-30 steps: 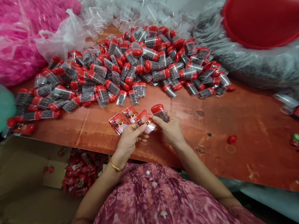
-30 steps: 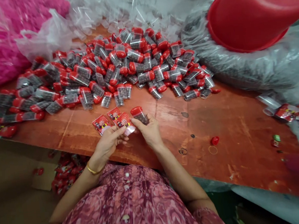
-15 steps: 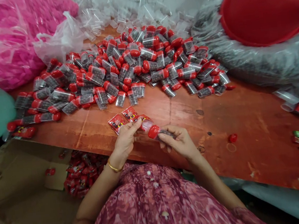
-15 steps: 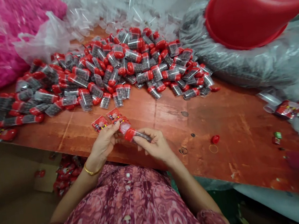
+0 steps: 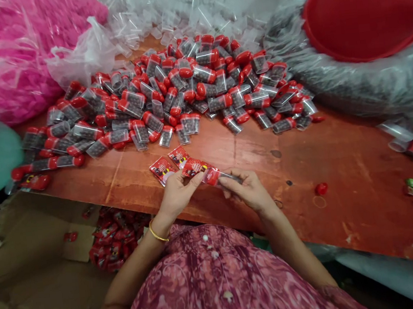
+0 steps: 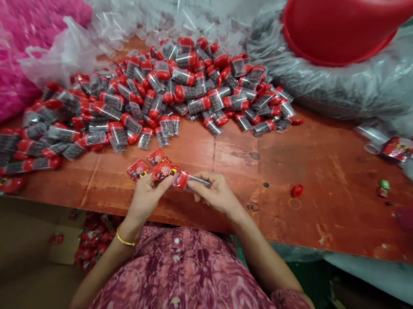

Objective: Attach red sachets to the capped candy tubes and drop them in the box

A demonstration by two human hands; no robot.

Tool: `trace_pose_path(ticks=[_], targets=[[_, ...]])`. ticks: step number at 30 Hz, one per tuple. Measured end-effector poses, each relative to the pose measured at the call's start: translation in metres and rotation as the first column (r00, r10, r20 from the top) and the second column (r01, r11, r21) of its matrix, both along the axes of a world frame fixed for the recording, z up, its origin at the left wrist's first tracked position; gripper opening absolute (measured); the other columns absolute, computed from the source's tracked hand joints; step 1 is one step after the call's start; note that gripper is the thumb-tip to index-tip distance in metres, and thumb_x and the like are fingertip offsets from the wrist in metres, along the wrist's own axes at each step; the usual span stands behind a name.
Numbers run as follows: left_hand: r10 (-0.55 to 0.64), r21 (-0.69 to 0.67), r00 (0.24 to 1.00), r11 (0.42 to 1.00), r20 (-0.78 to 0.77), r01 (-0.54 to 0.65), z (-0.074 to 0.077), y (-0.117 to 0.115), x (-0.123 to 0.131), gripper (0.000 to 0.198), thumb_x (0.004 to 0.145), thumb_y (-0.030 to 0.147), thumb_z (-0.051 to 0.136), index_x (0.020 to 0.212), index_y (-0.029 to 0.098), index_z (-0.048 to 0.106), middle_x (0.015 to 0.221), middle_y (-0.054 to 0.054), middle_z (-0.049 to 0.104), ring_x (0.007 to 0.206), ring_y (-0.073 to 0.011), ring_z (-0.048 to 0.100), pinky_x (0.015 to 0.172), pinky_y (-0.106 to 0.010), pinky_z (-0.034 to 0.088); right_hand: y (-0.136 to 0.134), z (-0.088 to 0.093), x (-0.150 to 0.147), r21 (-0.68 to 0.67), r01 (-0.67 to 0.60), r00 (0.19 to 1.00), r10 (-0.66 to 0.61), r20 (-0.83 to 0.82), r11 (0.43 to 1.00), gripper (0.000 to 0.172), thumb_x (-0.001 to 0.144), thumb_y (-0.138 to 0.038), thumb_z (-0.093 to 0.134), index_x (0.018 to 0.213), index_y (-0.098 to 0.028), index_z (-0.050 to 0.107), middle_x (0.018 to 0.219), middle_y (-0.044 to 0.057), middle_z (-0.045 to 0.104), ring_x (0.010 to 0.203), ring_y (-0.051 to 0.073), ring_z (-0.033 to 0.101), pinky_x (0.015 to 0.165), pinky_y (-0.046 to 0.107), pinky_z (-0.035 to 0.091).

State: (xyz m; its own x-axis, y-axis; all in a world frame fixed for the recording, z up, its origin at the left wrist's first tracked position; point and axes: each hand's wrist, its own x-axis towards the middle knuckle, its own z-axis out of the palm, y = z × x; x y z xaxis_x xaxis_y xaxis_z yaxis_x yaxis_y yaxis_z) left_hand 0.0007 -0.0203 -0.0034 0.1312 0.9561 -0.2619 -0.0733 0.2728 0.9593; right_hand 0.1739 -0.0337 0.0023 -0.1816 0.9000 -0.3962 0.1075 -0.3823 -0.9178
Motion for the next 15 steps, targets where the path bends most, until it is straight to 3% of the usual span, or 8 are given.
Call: trace_pose_path(ticks=[5,9,15], targets=[[-0.022,-0.002,0.999,1.000,-0.028,0.022,0.001,0.000,0.001,0.019,0.068,0.035,0.069,0.069,0.016,0.067,0.069,0.000,0.065,0.067,-0.0136,0.057,0.069,-0.024,0.045,0.003,-0.004,0.001,0.005,-0.092,0.995,0.092,-0.039,0.996,0.038,0.068,-0.053,0.065,0.075,-0.016,0.061,0.045,-0.005,0.053,0.037,0.006,0.041,0.038,0.019,0.028],[-0.027,-0.063,0.999,0.998,0.036,0.029,-0.006,-0.003,0.008,0.023,0.065,0.036,0.072,0.074,0.016,0.068,0.071,-0.001,0.067,0.069,-0.0146,0.059,0.069,-0.025,0.047,0.007,-0.007,-0.002,0.047,-0.069,0.997,0.070,-0.020,0.996,0.041,0.069,-0.057,0.063,0.076,-0.016,0.060,0.047,-0.004,0.053,0.040,0.007,0.044,0.041,0.020,0.032],[0.085,-0.155,0.980,0.986,0.178,-0.057,-0.018,-0.006,0.012,0.032,0.065,0.046,0.071,0.064,0.014,0.066,0.058,-0.001,0.063,0.059,-0.0135,0.058,0.063,-0.025,0.048,0.009,-0.018,-0.022,0.164,-0.058,0.997,0.066,-0.043,0.985,0.040,0.076,-0.057,0.056,0.069,-0.018,0.052,0.050,-0.006,0.049,0.042,0.005,0.042,0.041,0.018,0.033]])
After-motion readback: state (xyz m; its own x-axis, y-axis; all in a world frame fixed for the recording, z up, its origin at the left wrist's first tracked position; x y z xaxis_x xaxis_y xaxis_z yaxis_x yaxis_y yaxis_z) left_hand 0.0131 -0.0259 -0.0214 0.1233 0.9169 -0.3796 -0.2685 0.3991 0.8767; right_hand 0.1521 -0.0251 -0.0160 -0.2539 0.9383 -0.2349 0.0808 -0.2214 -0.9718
